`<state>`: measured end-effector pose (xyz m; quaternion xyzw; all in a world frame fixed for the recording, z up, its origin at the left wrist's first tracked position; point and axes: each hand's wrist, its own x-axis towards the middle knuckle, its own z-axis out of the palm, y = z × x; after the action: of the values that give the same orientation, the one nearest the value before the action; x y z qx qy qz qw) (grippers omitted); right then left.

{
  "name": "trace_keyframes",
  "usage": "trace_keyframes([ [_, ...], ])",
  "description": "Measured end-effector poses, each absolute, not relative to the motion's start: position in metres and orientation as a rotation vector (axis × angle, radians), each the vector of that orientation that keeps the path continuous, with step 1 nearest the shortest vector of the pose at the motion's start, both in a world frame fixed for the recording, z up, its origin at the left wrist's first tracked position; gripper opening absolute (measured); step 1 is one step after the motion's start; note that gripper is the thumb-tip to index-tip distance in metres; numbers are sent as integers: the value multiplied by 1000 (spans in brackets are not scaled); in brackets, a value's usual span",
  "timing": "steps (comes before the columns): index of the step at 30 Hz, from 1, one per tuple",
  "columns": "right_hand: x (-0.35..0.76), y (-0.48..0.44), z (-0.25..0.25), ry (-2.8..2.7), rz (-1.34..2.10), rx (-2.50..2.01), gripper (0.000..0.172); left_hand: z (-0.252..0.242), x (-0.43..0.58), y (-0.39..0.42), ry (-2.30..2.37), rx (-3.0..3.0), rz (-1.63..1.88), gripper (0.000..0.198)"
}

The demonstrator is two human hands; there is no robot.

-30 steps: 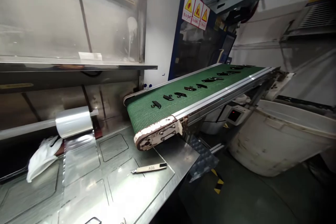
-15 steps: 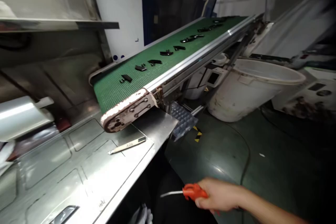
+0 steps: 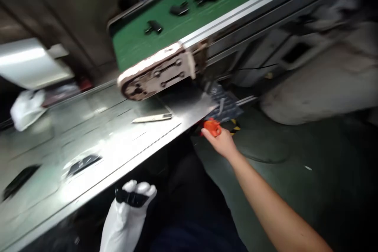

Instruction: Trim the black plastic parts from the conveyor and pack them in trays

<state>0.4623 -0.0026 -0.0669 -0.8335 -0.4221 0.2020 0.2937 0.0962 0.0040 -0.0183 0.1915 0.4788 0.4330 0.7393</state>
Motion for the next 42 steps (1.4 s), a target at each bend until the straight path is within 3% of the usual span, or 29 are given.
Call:
trace_keyframes([
  [3,436,16,-104,-1182,662,-2239,43,10,88,7,824,434,1211,43],
  [6,401,18,-107,-1345,880,-2119,38,25,80,13,651,457,1308,35],
  [9,354,8,-62,-1548,1062,-1836,33,28,72,16,628,418,1329,34],
  [12,297,6,7,-1705,983,-1380,19,24,67,16,677,372,1348,35],
  [15,243,18,55,-1830,887,-1042,24,18,65,16,764,326,1380,37],
  [20,200,45,57,-1999,768,-967,11,13,55,16,920,511,1509,32],
  [29,195,89,55,-2177,1007,-817,3,8,33,33,1118,673,1437,38],
  [36,199,136,72,-2281,844,-837,2,38,20,65,1235,670,1399,59],
  [42,195,204,86,-2754,260,-1108,22,50,6,87,1551,851,1815,19],
])
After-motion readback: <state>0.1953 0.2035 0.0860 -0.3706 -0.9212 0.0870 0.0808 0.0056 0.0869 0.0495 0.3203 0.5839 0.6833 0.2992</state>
